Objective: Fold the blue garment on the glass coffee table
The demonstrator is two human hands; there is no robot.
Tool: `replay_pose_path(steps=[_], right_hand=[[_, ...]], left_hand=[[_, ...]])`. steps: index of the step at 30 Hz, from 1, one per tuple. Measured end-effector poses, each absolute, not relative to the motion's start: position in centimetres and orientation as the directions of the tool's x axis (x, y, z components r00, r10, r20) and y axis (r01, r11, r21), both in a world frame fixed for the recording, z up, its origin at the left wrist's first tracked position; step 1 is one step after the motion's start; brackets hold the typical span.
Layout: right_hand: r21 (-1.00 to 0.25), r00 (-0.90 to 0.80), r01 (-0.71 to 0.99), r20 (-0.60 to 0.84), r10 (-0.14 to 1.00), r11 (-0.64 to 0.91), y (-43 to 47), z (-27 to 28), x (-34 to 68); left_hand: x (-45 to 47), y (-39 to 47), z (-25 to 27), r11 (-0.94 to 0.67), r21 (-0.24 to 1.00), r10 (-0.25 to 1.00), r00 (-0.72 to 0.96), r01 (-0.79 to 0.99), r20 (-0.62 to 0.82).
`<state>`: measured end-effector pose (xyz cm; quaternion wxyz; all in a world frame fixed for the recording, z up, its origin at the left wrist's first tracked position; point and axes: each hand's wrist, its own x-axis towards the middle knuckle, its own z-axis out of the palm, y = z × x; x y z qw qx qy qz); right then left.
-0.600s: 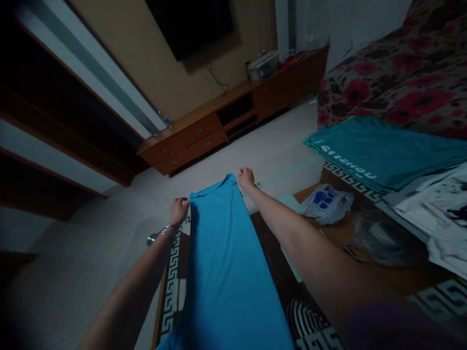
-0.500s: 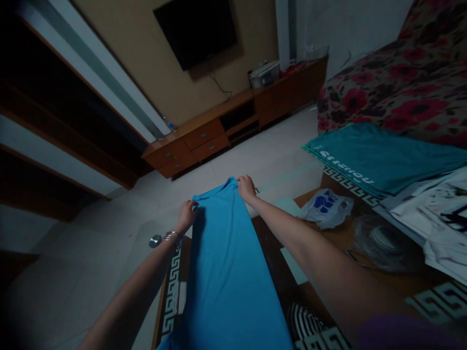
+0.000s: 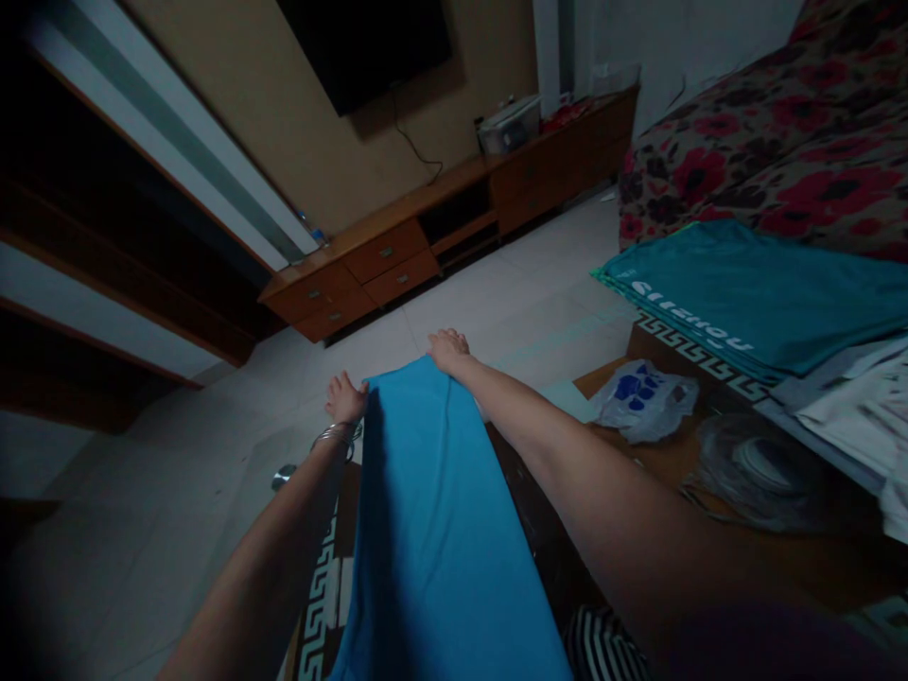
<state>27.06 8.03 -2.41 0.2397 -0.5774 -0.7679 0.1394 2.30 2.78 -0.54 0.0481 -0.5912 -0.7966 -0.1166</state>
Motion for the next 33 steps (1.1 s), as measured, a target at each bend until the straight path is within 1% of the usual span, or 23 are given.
replay_pose_path(steps=[2, 4, 5, 7, 9, 11, 13, 16, 20, 22, 24, 26, 28, 30, 31, 33], right_hand=[[-0.481, -0.185, 0.828, 0.25, 0.951, 0.287, 7.7, -2.1, 26.5], [-0.47, -0.197, 0.823, 0.289, 0.937, 0.318, 5.9, -2.1, 25.4], [-0.467, -0.206, 0.82, 0.299, 0.932, 0.332, 4.5, -2.2, 24.7], [-0.458, -0.236, 0.81, 0.315, 0.919, 0.366, 1.4, -2.9, 23.0], [-0.452, -0.276, 0.793, 0.331, 0.902, 0.408, -1.7, -3.9, 21.7], [-0.455, -0.291, 0.78, 0.343, 0.893, 0.429, -4.0, -5.0, 21.3], [-0.462, -0.271, 0.787, 0.339, 0.901, 0.41, -5.5, -5.7, 22.1], [-0.452, -0.236, 0.816, 0.306, 0.922, 0.359, -6.3, -6.0, 24.9], [-0.453, -0.196, 0.845, 0.234, 0.952, 0.285, -7.4, -5.2, 29.3], [-0.451, -0.151, 0.863, 0.204, 0.967, 0.229, -8.8, -4.6, 30.6], [-0.432, -0.134, 0.875, 0.214, 0.968, 0.217, -11.4, -4.2, 31.0], [-0.409, -0.191, 0.867, 0.255, 0.948, 0.284, -15.1, -4.1, 30.5], [-0.392, -0.273, 0.841, 0.286, 0.919, 0.372, -19.3, -4.5, 29.8], [-0.383, -0.322, 0.826, 0.283, 0.903, 0.414, -23.1, -5.2, 29.8], [-0.378, -0.326, 0.828, 0.277, 0.904, 0.415, -24.7, -5.6, 30.2], [-0.367, -0.31, 0.843, 0.269, 0.912, 0.395, -26.9, -6.1, 31.6]], left_hand=[[2.6, 2.5, -0.3, 0.33, 0.133, 0.902, -0.354, 0.934, 0.247], [3.5, 1.5, -0.3, 0.29, 0.121, 0.915, -0.312, 0.949, 0.257], [4.1, 0.7, -0.6, 0.233, 0.109, 0.934, -0.254, 0.966, 0.253], [5.2, -1.6, -1.5, 0.061, 0.082, 0.971, -0.078, 0.995, 0.228], [5.6, -4.4, -2.7, -0.106, 0.065, 0.98, 0.093, 0.992, 0.178], [5.1, -6.8, -4.0, -0.175, 0.059, 0.978, 0.167, 0.983, 0.125], [4.0, -8.4, -4.8, -0.152, 0.054, 0.984, 0.146, 0.987, 0.101], [2.5, -9.0, -4.8, -0.115, 0.045, 0.989, 0.11, 0.992, 0.102], [2.6, -9.4, -3.1, -0.056, 0.02, 0.995, 0.054, 0.998, 0.082], [3.4, -10.6, -1.9, -0.01, 0.0, 0.994, 0.01, 1.0, 0.106], [4.5, -12.8, -1.0, 0.013, -0.006, 0.99, -0.012, 1.0, 0.139], [5.7, -16.1, -0.7, -0.038, -0.005, 0.989, 0.039, 0.999, 0.143], [6.4, -20.3, -0.9, -0.152, -0.005, 0.983, 0.152, 0.988, 0.105], [6.3, -24.6, -1.6, -0.238, -0.002, 0.969, 0.238, 0.971, 0.06], [5.9, -26.6, -1.9, -0.248, -0.001, 0.968, 0.248, 0.969, 0.04], [4.8, -29.7, -2.4, -0.221, -0.005, 0.975, 0.221, 0.975, 0.013]])
